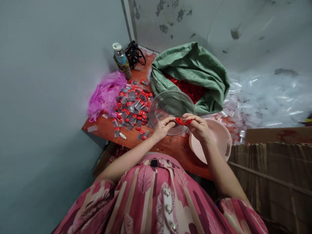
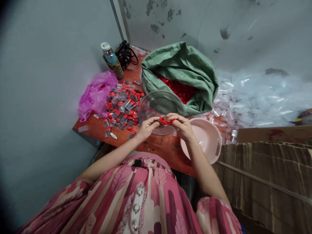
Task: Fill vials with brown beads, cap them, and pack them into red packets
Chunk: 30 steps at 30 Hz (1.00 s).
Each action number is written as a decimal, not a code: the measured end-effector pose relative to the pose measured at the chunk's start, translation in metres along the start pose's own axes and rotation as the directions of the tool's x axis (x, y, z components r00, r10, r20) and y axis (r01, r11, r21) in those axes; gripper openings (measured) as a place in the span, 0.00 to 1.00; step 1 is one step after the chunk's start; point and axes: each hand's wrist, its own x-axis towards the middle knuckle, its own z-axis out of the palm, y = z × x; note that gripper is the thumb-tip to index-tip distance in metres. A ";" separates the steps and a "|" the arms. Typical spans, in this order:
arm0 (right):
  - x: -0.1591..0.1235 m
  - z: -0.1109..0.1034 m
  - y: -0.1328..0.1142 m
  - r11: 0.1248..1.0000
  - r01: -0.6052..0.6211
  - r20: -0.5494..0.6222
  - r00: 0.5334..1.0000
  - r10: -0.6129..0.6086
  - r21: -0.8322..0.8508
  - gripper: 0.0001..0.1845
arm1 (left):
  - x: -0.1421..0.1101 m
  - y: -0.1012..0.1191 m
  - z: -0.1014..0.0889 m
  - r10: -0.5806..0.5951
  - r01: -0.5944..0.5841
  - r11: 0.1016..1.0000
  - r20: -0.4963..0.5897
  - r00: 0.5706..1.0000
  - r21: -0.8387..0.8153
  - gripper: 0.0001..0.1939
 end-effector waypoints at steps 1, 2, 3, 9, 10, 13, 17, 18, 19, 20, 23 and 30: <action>0.002 0.002 -0.001 0.999 -0.037 0.011 0.999 0.036 0.010 0.16 | -0.001 0.000 -0.001 0.038 -0.039 0.997 0.021 0.999 0.069 0.13; 0.004 0.004 -0.001 0.996 -0.087 0.045 0.995 0.086 0.027 0.18 | -0.002 0.000 -0.001 0.075 -0.080 0.989 0.040 0.996 0.126 0.11; 0.006 0.005 -0.002 0.988 -0.148 0.094 0.985 0.143 0.050 0.20 | -0.003 0.001 -0.001 0.109 -0.117 0.979 0.054 0.993 0.169 0.11; 0.010 0.012 0.003 0.859 -0.473 0.330 0.856 0.397 0.195 0.22 | -0.008 0.000 0.000 0.163 -0.162 0.955 0.017 0.986 0.249 0.10; 0.011 0.015 0.005 0.851 -0.478 0.316 0.859 0.402 0.216 0.21 | -0.008 0.000 -0.001 0.168 -0.164 0.953 0.006 0.986 0.254 0.09; 0.015 0.023 0.012 0.855 -0.436 0.222 0.896 0.384 0.282 0.15 | -0.006 -0.001 -0.003 0.197 -0.187 0.946 -0.012 0.980 0.263 0.09; 0.025 0.032 0.015 0.845 -0.444 0.229 0.892 0.389 0.299 0.17 | 0.002 -0.001 -0.009 0.206 -0.199 0.951 -0.006 0.979 0.238 0.10; 0.029 0.033 0.014 0.843 -0.462 0.257 0.880 0.398 0.275 0.19 | 0.005 0.000 -0.010 0.197 -0.190 0.956 -0.009 0.980 0.225 0.10; 0.034 0.034 0.013 0.845 -0.475 0.285 0.868 0.406 0.244 0.22 | 0.008 0.001 -0.013 0.184 -0.175 0.962 -0.020 0.983 0.210 0.11; 0.039 0.034 0.012 0.854 -0.477 0.304 0.861 0.407 0.208 0.25 | 0.011 0.002 -0.016 0.167 -0.156 0.969 -0.043 0.985 0.193 0.11; 0.058 0.025 0.014 0.934 -0.344 0.227 0.921 0.315 0.098 0.27 | 0.023 0.010 -0.032 0.141 -0.115 0.978 -0.152 0.978 0.173 0.15; 0.077 -0.025 0.073 0.793 -0.186 -0.033 0.978 0.205 -0.580 0.17 | 0.069 0.033 -0.117 0.408 -0.292 0.903 -0.420 0.811 0.315 0.21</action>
